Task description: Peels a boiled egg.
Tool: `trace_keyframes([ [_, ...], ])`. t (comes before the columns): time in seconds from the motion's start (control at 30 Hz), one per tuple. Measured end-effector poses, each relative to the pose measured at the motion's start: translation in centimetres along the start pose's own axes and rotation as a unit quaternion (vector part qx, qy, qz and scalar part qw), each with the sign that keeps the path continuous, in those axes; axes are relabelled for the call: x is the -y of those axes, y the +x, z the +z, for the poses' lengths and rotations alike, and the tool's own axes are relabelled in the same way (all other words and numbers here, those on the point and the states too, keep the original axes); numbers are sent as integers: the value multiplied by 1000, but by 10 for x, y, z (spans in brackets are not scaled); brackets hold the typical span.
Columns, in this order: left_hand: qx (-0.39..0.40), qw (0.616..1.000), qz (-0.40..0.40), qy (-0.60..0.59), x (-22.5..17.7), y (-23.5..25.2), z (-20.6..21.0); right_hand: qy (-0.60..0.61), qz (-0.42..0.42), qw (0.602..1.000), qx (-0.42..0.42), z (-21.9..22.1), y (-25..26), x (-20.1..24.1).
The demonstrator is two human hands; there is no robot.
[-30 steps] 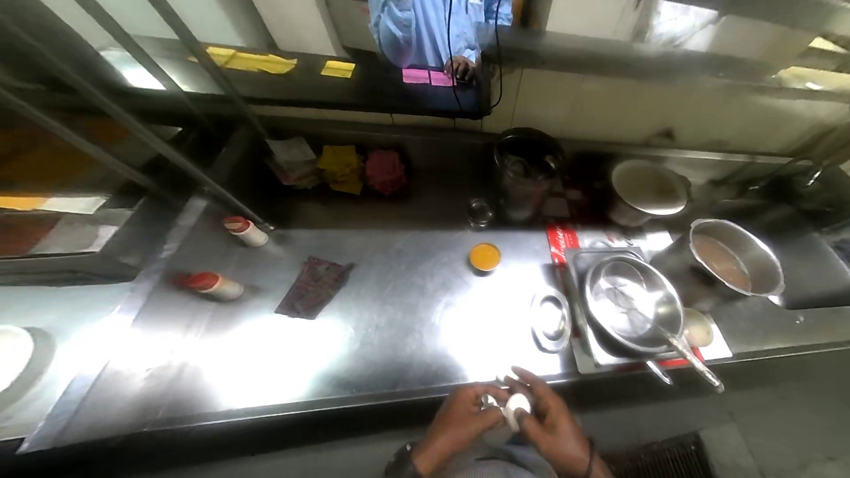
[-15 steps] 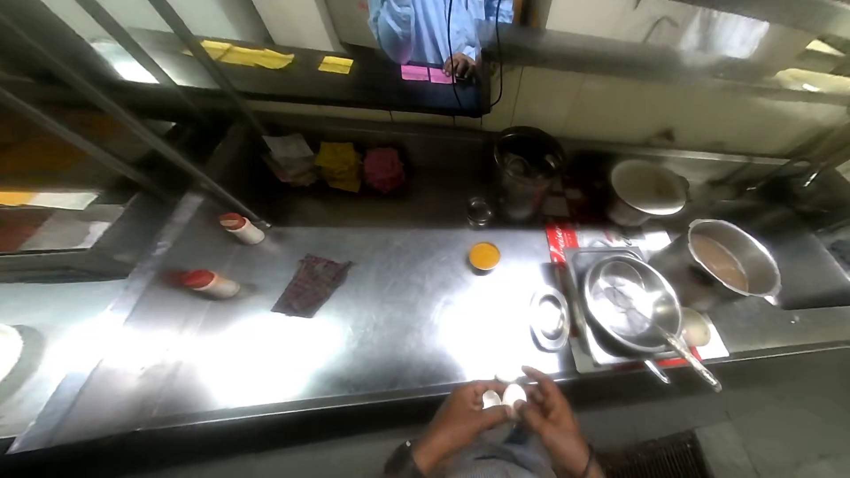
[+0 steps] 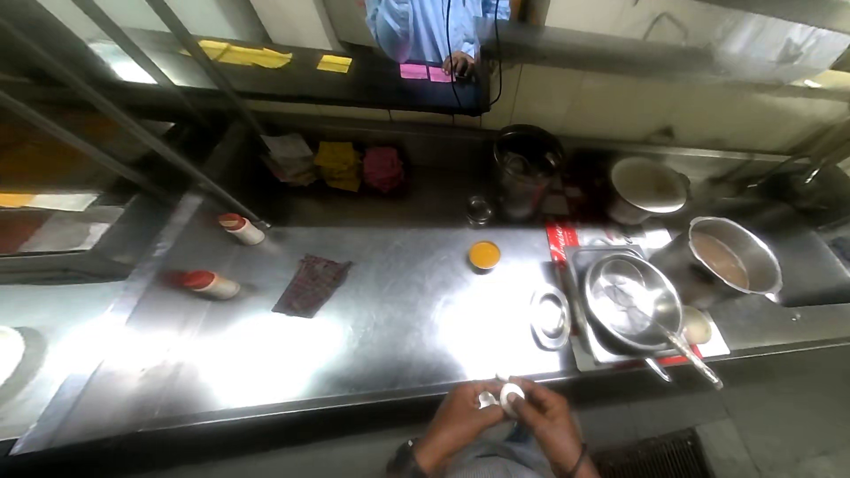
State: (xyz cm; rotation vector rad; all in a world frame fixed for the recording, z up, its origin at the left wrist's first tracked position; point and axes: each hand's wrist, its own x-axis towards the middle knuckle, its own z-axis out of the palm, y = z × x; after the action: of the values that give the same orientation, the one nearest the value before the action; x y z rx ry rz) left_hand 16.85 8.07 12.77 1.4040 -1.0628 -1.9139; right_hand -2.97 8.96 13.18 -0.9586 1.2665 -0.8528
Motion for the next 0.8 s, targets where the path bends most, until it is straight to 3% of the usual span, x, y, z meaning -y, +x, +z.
trace_keyframes([
  [0.23,7,986,-58,-158,-1,-2,-6,219,147,965,-8,-6,-2,12],
  [0.33,-25,976,-53,-211,0,-1,-7,246,172,954,5,-6,-3,11],
  [0.43,-7,989,-29,-148,3,0,-11,165,153,974,1,-3,-4,12],
  [0.57,36,998,20,-44,7,0,-12,12,49,999,16,-2,-4,8],
  [0.8,15,999,36,-22,10,-1,-11,-116,-31,987,104,-9,-2,12],
])
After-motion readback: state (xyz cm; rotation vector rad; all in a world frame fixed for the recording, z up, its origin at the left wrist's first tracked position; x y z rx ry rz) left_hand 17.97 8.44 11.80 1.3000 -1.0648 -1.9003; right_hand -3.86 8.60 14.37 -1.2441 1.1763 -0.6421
